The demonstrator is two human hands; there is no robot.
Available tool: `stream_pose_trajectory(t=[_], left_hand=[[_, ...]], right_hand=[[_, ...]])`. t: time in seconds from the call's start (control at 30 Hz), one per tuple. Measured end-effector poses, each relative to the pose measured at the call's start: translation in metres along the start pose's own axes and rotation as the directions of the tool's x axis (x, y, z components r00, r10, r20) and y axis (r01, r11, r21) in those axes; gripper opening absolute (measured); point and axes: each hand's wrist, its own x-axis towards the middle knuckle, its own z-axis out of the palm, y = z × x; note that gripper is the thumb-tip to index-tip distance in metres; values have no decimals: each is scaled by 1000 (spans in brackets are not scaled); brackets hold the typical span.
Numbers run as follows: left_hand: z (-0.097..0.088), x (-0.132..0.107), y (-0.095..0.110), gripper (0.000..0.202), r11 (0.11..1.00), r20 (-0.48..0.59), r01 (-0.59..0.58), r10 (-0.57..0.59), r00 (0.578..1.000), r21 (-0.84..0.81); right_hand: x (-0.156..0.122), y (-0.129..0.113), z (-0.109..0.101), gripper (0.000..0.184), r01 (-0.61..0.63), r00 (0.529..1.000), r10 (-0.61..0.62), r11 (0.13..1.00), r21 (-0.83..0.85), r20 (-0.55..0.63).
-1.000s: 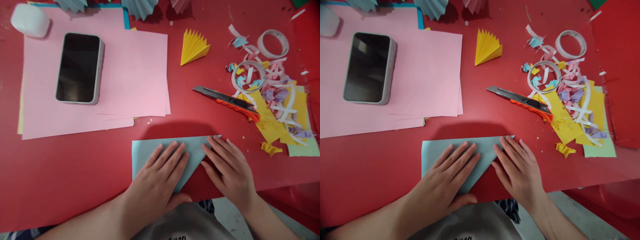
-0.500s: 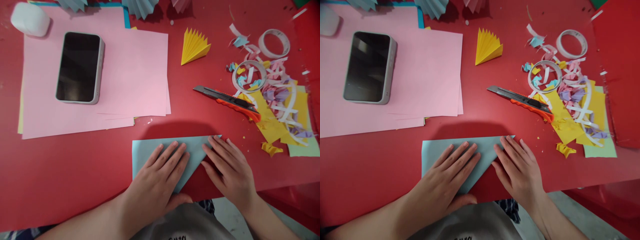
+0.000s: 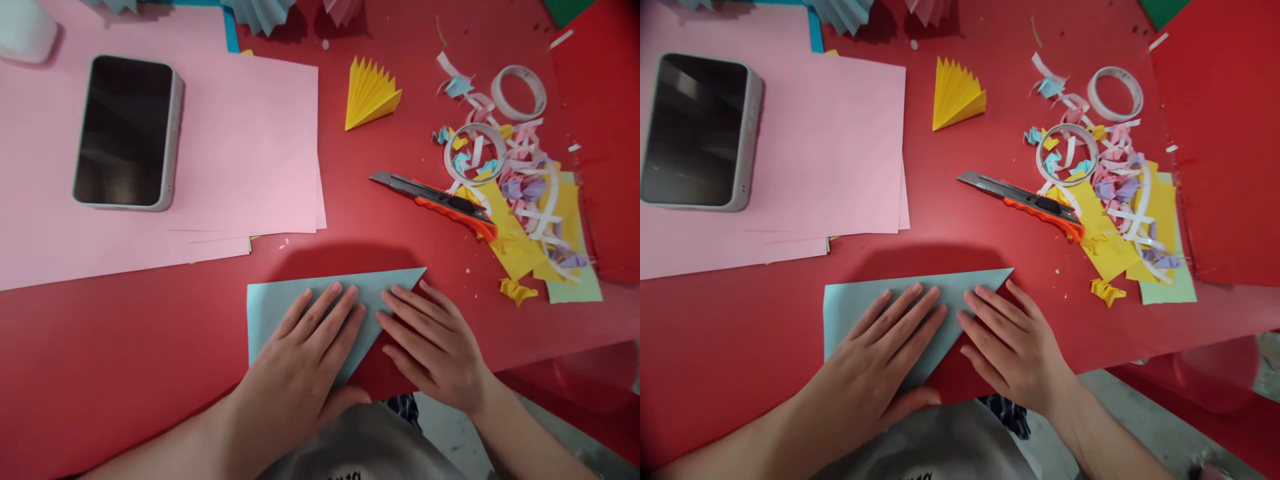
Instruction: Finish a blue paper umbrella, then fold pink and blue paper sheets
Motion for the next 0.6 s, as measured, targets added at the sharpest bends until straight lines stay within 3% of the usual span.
stream_pose_trajectory(t=[0.17,0.37,0.6], left_hand=[[0,1,0,72,1000,-1,-1,1,1000,5],[-2,2,1,70,1000,-13,-2,2,1000,-7],[-2,1,1,70,1000,-14,-7,7,1000,22]], right_hand=[[-3,7,0,36,4,999,-3,1000,-15,32],[-14,33,-5,45,-36,994,50,989,-147,98],[-13,47,-8,53,-236,972,225,949,-210,-73]])
